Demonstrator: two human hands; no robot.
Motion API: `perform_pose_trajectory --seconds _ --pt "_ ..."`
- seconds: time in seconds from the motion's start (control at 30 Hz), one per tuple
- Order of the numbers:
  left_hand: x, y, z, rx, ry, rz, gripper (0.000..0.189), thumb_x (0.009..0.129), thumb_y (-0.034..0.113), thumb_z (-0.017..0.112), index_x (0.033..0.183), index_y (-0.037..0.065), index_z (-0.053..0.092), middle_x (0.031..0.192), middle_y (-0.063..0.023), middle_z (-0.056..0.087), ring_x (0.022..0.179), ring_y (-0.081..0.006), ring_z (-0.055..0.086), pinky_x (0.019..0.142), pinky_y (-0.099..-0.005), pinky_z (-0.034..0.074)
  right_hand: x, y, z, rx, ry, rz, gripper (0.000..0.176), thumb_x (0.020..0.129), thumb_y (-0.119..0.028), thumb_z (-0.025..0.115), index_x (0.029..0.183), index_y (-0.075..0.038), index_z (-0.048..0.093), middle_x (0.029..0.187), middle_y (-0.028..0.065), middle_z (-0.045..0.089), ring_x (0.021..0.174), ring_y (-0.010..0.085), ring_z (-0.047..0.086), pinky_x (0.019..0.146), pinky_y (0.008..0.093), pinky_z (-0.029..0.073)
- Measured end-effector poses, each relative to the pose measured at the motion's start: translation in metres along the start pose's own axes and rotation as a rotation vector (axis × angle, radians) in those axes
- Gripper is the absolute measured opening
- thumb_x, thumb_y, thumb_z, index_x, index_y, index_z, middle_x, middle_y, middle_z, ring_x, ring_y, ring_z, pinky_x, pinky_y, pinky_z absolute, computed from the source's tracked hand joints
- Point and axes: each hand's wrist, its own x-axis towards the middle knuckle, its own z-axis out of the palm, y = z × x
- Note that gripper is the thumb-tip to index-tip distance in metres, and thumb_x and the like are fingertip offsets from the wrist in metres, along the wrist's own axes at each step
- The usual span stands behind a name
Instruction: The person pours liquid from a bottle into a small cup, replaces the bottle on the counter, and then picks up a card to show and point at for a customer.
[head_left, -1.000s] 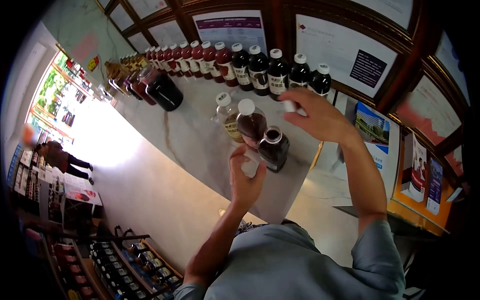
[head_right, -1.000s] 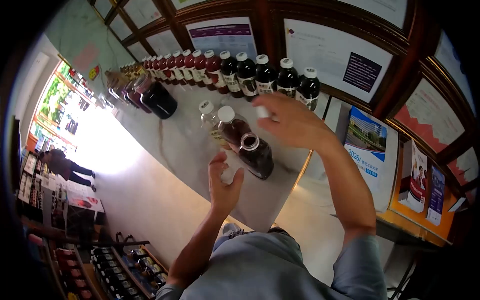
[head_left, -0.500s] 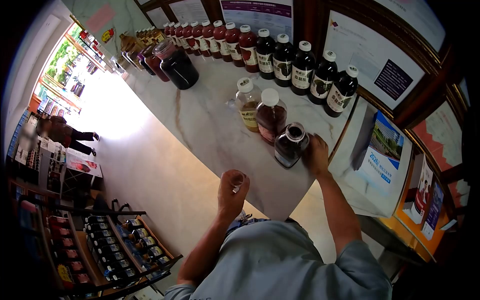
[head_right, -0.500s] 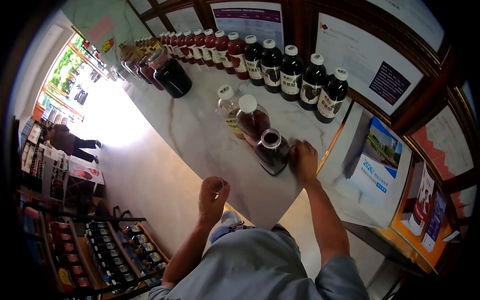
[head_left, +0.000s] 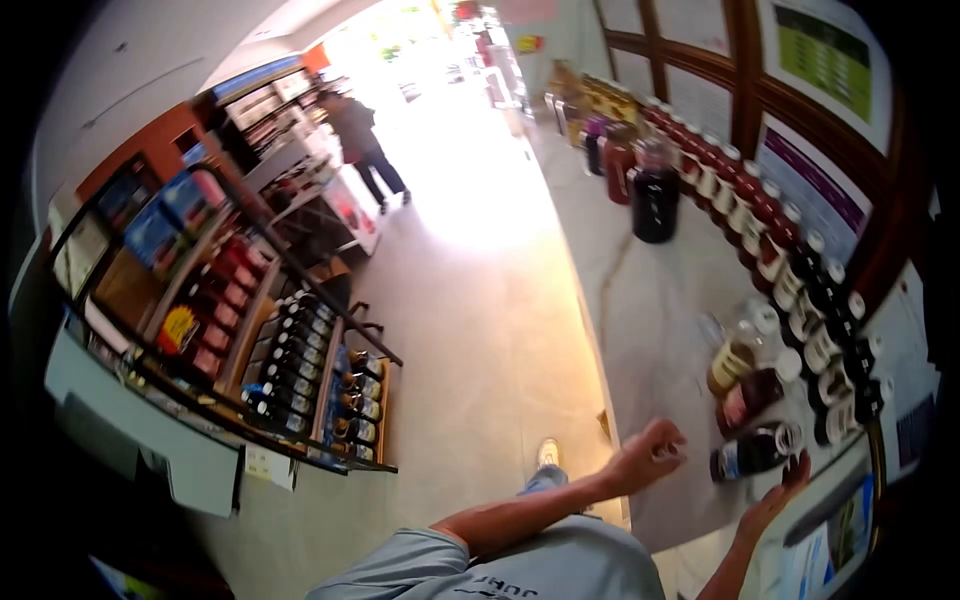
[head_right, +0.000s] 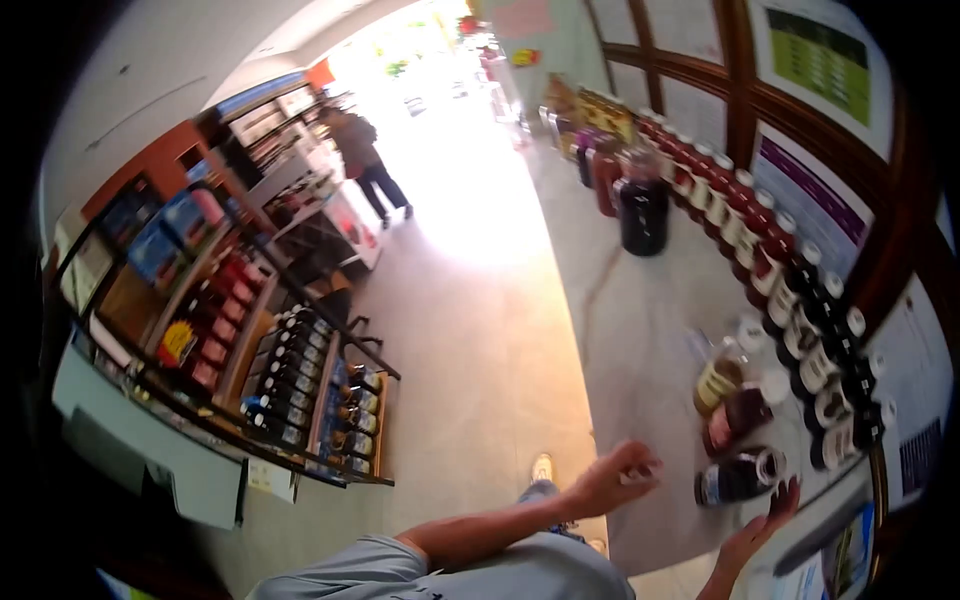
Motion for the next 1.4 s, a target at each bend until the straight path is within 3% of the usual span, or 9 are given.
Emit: perform_pose_trajectory --seconds 0.13,0.23,0.33,0.43,0.57,0.73,0.93,1.03,1.4 --pt "0.002 0.008 -0.013 0.113 0.045 0.069 0.032 0.083 0.01 0.074 0.108 0.008 0.054 0.095 -0.0021 0.059 0.084 -0.0125 0.055 0.074 -0.0275 0.047 -0.004 0.031 -0.021 -0.211 0.167 -0.219 0.063 0.1 -0.045 0.04 0.14 0.003 0.034 0.137 0.02 0.044 0.125 0.0334 0.044 0.107 0.0435 0.032" --pt "-0.01 -0.004 -0.023 0.073 0.111 0.041 0.031 0.084 0.012 0.073 0.108 0.007 0.055 0.092 -0.0026 0.058 0.082 -0.0139 0.054 0.074 -0.0275 0.047 0.011 -0.09 -0.012 -0.159 0.235 -0.391 0.024 0.099 -0.015 0.049 0.114 0.004 0.05 0.114 0.0147 0.053 0.098 0.0282 0.056 0.09 0.0413 0.046" --pt "-0.017 -0.007 -0.028 0.046 0.135 0.013 0.03 0.084 0.01 0.072 0.107 0.006 0.054 0.092 -0.0023 0.057 0.082 -0.0139 0.053 0.074 -0.0279 0.047 0.034 -0.185 0.013 -0.358 -0.339 -0.521 0.021 0.1 -0.016 0.046 0.109 0.002 0.051 0.112 0.0146 0.054 0.1 0.0295 0.054 0.091 0.0423 0.044" --pt "-0.017 -0.007 -0.034 0.046 0.14 0.039 0.03 0.084 0.01 0.072 0.108 0.006 0.054 0.091 -0.0027 0.057 0.081 -0.0138 0.053 0.074 -0.0277 0.047 0.044 -0.246 0.021 -0.244 -0.347 -0.597 0.026 0.099 -0.022 0.047 0.115 -0.001 0.049 0.115 0.016 0.053 0.107 0.033 0.051 0.096 0.0459 0.04" --pt "-0.026 0.003 -0.043 0.019 0.202 0.042 0.03 0.084 0.01 0.072 0.109 0.004 0.055 0.091 -0.0026 0.059 0.083 -0.0124 0.054 0.077 -0.0273 0.047 0.067 -0.263 0.054 0.139 0.214 -1.163 0.056 0.09 -0.041 0.06 0.127 -0.002 0.044 0.121 0.0249 0.052 0.106 0.0394 0.055 0.087 0.0521 0.046" --pt "-0.027 0.004 -0.065 0.146 0.248 0.006 0.037 0.086 0.014 0.073 0.114 0.002 0.053 0.101 -0.0052 0.062 0.09 -0.0136 0.06 0.08 -0.0282 0.049 0.05 -0.147 0.003 -0.444 0.303 -0.779 0.064 0.095 -0.04 0.054 0.141 -0.001 0.033 0.143 0.0217 0.038 0.133 0.0333 0.038 0.111 0.0477 0.027" --pt "-0.009 0.001 -0.075 0.061 0.262 0.073 0.039 0.085 0.014 0.074 0.113 0.003 0.049 0.102 -0.0057 0.062 0.09 -0.0123 0.06 0.079 -0.0274 0.051 -0.012 0.024 0.013 -0.347 0.207 -0.048 0.085 0.086 -0.03 0.072 0.148 0.0 0.022 0.146 0.0206 0.035 0.134 0.0313 0.037 0.11 0.0432 0.029" --pt "-0.008 0.018 -0.077 0.08 0.24 0.112 0.031 0.086 0.015 0.073 0.107 0.005 0.052 0.102 -0.0037 0.061 0.089 -0.0113 0.059 0.079 -0.0267 0.05 -0.013 0.015 0.023 -0.094 0.133 -0.011 0.108 0.071 -0.035 0.085 0.145 0.008 0.018 0.138 0.0278 0.039 0.125 0.0386 0.042 0.109 0.0482 0.031" --pt "-0.019 0.003 -0.068 0.073 0.23 0.06 0.033 0.087 0.021 0.072 0.111 0.007 0.055 0.101 -0.0023 0.064 0.085 -0.0119 0.058 0.078 -0.0271 0.05 -0.016 -0.025 0.046 -0.187 0.025 0.205 0.103 0.066 -0.02 0.088 0.141 0.008 0.024 0.134 0.0261 0.044 0.12 0.0341 0.05 0.102 0.0431 0.043"
